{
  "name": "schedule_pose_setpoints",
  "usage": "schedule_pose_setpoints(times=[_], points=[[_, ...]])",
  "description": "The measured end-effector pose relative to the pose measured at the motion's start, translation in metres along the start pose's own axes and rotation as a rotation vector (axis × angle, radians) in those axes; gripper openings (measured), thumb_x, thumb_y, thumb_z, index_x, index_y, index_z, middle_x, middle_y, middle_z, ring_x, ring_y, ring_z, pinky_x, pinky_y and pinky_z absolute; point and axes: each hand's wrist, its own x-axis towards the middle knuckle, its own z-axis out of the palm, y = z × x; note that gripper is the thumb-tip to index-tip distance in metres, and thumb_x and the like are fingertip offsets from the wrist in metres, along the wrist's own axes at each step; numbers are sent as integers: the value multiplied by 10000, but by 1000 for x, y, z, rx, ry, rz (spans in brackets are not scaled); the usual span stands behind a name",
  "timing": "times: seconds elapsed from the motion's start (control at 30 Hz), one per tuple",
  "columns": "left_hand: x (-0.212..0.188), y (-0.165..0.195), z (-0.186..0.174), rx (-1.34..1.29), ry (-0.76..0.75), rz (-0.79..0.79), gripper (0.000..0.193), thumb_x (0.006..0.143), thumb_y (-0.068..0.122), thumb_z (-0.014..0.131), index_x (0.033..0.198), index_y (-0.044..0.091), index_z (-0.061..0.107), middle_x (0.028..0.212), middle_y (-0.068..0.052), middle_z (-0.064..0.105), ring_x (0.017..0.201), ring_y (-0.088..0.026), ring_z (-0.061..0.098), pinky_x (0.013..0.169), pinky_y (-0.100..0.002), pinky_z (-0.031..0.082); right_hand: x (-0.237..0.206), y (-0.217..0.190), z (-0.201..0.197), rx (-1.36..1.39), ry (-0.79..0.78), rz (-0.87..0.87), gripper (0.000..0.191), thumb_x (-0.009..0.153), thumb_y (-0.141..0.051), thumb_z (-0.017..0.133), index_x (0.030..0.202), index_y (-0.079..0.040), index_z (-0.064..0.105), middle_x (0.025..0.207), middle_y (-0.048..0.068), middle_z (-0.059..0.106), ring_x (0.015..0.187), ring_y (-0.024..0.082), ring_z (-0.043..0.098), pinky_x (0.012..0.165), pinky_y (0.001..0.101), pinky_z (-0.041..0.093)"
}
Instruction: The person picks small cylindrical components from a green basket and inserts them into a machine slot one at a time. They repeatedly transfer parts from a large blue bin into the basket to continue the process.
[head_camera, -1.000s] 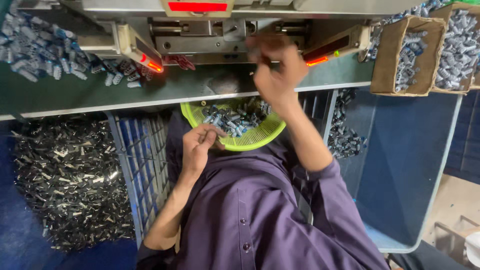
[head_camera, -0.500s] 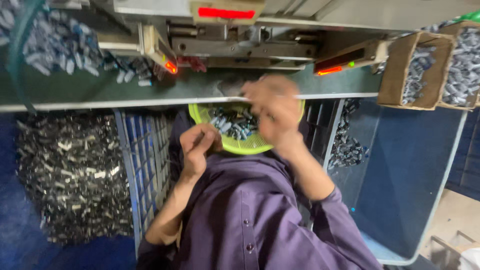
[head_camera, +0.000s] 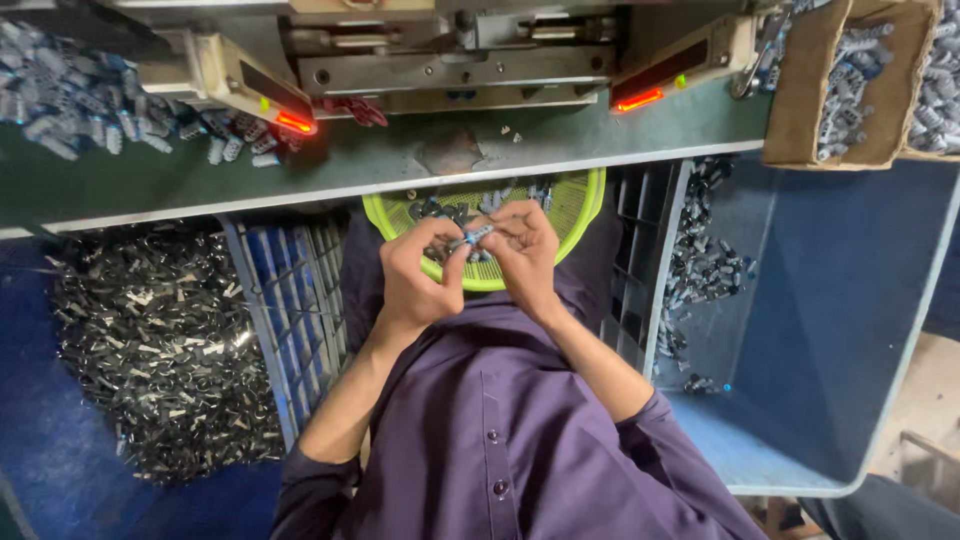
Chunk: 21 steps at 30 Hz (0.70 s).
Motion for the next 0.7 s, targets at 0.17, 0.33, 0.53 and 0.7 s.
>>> schedule_pose_setpoints(times=[0.17, 0.33, 0.53, 0.7], points=[[9, 20, -1, 346, 36, 291, 226, 694, -81, 652, 894, 25, 655, 798, -115, 629, 729, -346, 639, 655, -415, 509, 8, 3, 0, 17, -32, 53, 238, 932, 109, 682, 1076, 0, 527, 1039, 158, 728, 904, 185, 697, 832, 314, 581], [-23, 27, -36, 186, -3, 127, 197, 743, -39, 619, 913, 49, 668, 872, -99, 665, 777, -294, 667, 706, -377, 542, 12, 5, 2, 570, 126, 457, 191, 930, -4, 664, 960, -95, 499, 899, 137, 706, 726, 187, 629, 675, 302, 527], [-59, -12, -100, -1431, -165, -451, 119, 825, 78, 666, 920, 20, 710, 868, -108, 706, 703, -259, 661, 642, -333, 519, 44, -51, 15, 107, -90, 16, 286, 979, 54, 692, 986, -102, 452, 891, 121, 643, 792, 228, 629, 698, 339, 532], [-32, -30, -40, -128, -371, -437, 187, 894, 176, 705, 926, -3, 746, 864, -116, 740, 641, -229, 655, 589, -296, 500, 137, -114, 41, -749, -163, -958, 294, 862, 184, 572, 1075, -18, 562, 1061, 194, 737, 972, 302, 760, 802, 407, 624]])
